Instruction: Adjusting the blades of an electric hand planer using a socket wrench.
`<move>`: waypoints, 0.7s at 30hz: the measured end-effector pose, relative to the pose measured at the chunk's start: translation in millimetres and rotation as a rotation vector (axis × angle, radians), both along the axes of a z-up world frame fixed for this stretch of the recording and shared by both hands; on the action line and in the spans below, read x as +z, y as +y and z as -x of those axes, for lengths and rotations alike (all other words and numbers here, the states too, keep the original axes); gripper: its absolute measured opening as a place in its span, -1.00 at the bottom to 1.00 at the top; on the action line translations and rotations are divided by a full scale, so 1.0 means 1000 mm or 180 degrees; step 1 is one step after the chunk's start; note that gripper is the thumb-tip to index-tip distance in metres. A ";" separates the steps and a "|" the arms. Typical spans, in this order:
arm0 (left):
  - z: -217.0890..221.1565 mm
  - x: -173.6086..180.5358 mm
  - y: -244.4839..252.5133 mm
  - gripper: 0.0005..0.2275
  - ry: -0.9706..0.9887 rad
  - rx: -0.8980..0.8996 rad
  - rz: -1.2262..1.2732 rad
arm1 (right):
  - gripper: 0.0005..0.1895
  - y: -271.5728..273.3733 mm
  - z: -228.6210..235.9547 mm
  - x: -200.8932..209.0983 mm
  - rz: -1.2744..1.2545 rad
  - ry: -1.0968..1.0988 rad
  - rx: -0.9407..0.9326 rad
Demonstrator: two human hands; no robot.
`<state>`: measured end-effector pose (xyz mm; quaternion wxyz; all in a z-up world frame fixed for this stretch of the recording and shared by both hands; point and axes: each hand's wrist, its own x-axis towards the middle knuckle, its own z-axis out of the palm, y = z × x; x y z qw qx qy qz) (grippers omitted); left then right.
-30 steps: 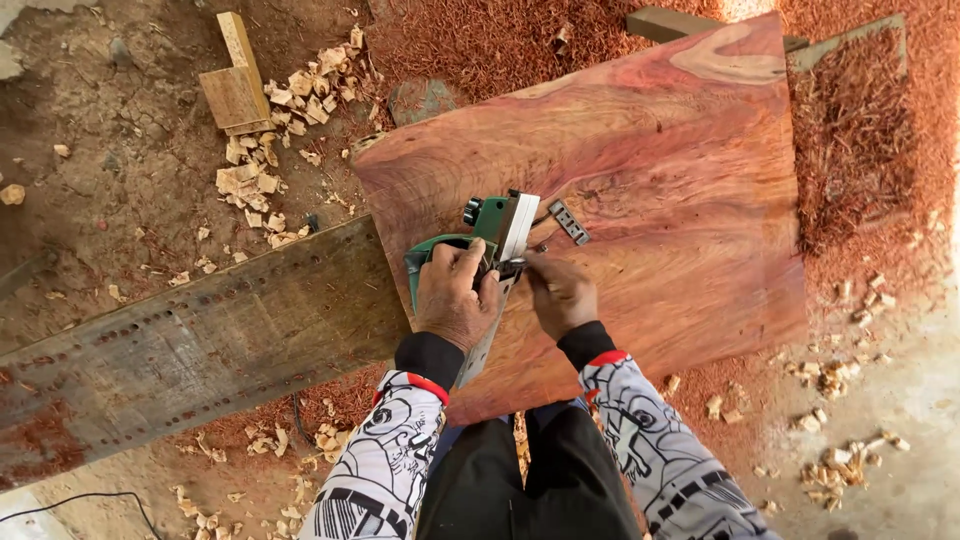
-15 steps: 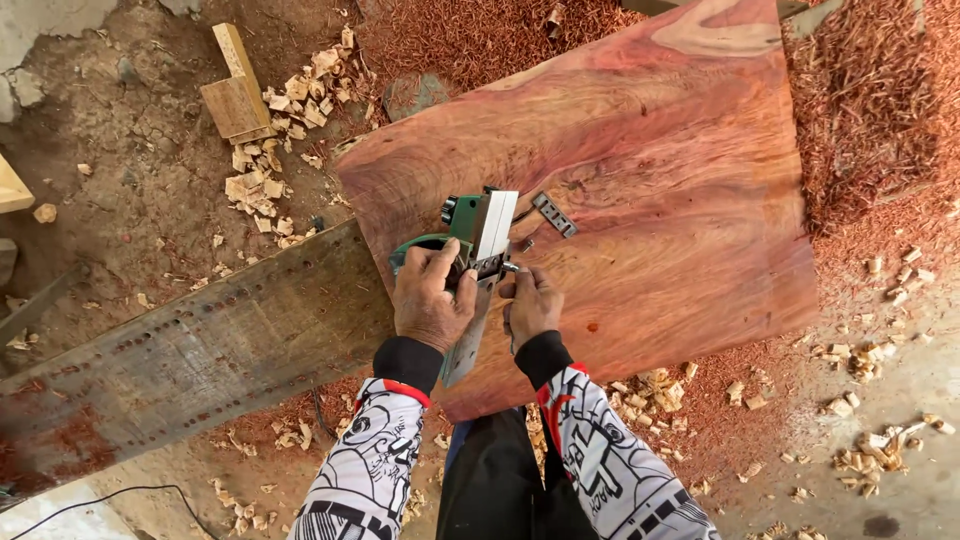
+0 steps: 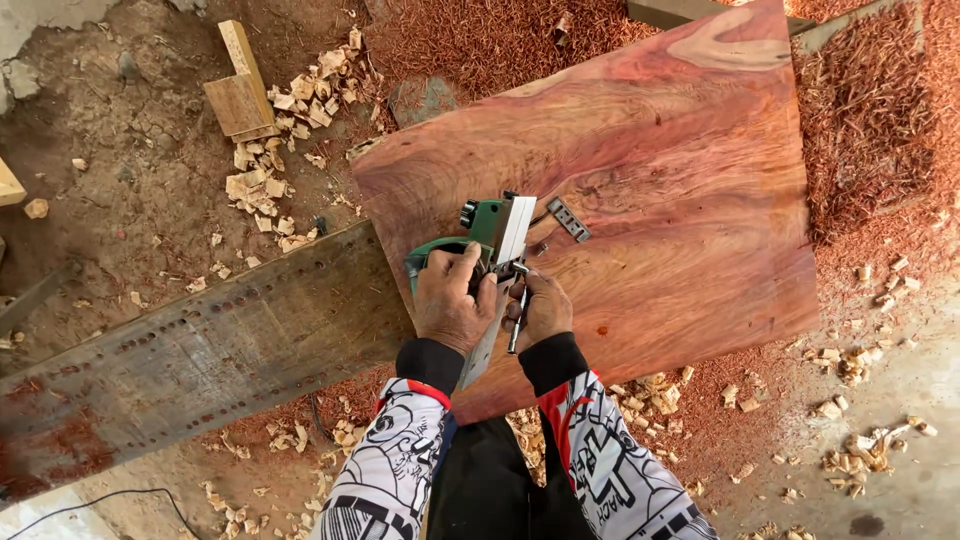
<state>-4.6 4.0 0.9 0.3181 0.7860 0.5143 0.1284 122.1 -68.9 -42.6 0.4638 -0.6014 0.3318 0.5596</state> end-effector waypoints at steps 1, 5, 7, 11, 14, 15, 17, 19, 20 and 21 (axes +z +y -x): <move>0.001 0.001 0.000 -0.59 -0.0018 -0.0016 0.0003 | -0.88 0.003 0.001 0.002 0.0003 -0.0018 -0.0016; -0.001 0.003 0.004 -0.59 -0.0085 -0.0052 0.0003 | -0.87 0.006 0.000 -0.003 0.0058 0.0123 0.0002; 0.000 0.006 0.003 -0.60 -0.0111 -0.0013 0.0033 | -0.86 0.002 -0.001 -0.016 0.0037 0.0282 0.0005; 0.002 0.011 0.004 -0.59 -0.0136 0.0024 0.0148 | -0.84 0.008 0.004 -0.018 -0.0016 0.0120 0.0055; 0.000 0.012 0.007 -0.58 -0.0138 -0.0017 0.0192 | -0.90 -0.007 0.016 -0.049 0.0080 -0.0514 0.0044; 0.001 0.013 0.007 -0.57 -0.0121 -0.0048 0.0212 | -0.94 -0.017 0.022 -0.068 0.0085 -0.0896 -0.0026; -0.001 0.013 0.008 -0.57 -0.0125 -0.0043 0.0176 | -0.93 -0.016 0.019 -0.074 0.0185 -0.0966 0.0086; 0.000 0.011 0.009 -0.58 -0.0101 -0.0052 0.0161 | -0.92 -0.009 0.014 -0.072 0.0308 -0.1007 0.0187; 0.001 0.010 0.008 -0.58 -0.0114 -0.0041 0.0137 | -0.96 -0.004 0.009 -0.066 0.0299 -0.0719 0.0144; 0.001 0.009 0.006 -0.59 -0.0127 -0.0031 0.0113 | -0.98 0.001 0.004 -0.060 0.0290 -0.0431 0.0099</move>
